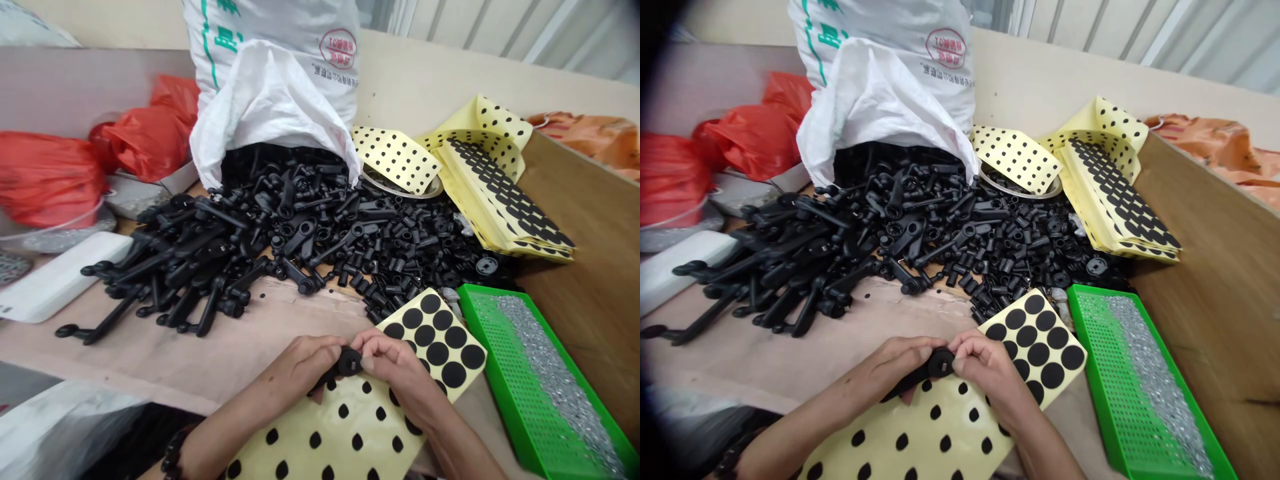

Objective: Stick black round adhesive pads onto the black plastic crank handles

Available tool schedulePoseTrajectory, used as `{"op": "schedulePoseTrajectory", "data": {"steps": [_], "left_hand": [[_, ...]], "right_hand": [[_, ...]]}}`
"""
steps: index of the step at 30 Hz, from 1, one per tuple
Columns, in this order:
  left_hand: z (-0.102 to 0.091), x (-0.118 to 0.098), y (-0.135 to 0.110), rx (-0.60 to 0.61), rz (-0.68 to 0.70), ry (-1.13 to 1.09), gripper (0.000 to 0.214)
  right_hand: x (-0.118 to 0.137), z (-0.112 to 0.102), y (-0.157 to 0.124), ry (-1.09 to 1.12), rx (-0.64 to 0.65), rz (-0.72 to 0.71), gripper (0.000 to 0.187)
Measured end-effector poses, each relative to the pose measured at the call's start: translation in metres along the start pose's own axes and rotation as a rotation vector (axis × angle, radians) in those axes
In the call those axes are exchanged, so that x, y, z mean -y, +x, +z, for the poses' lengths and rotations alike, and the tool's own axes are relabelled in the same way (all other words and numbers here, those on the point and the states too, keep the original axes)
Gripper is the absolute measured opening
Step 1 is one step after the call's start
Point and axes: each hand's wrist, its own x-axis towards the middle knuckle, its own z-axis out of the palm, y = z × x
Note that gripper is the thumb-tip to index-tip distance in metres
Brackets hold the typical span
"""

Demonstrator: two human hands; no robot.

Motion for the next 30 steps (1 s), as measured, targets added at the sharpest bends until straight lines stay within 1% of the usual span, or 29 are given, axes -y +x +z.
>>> {"op": "schedulePoseTrajectory", "data": {"steps": [5,10,13,18,22,24,25,28,30], "left_hand": [[0.002,0.0,0.0,-0.01,0.002,0.007,0.031],[0.004,0.015,0.007,-0.019,0.052,0.024,0.028],[0.005,0.02,0.009,-0.035,0.064,0.035,0.025],[0.007,0.021,0.007,-0.108,0.071,0.119,0.024],[0.008,0.023,0.004,-0.171,0.089,0.076,0.025],[0.009,0.025,0.004,-0.202,0.091,0.032,0.025],[0.009,0.026,0.004,-0.215,0.092,0.015,0.026],[0.01,0.029,0.003,-0.243,0.104,-0.027,0.028],[0.01,0.032,0.003,-0.252,0.115,-0.056,0.029]], "right_hand": [[0.002,0.002,-0.001,-0.04,-0.016,-0.011,0.018],[0.004,0.002,-0.001,-0.078,-0.008,-0.023,0.016],[0.004,0.002,-0.001,-0.098,0.003,-0.025,0.015],[0.002,0.003,-0.002,-0.167,-0.024,-0.044,0.013],[0.0,0.004,-0.003,-0.227,-0.071,-0.097,0.013],[-0.001,0.003,-0.004,-0.183,-0.073,-0.081,0.015],[-0.002,0.002,-0.004,-0.123,-0.06,-0.049,0.017],[-0.005,0.001,-0.004,0.139,-0.011,0.078,0.019],[-0.006,0.002,-0.003,0.277,-0.011,0.122,0.019]]}}
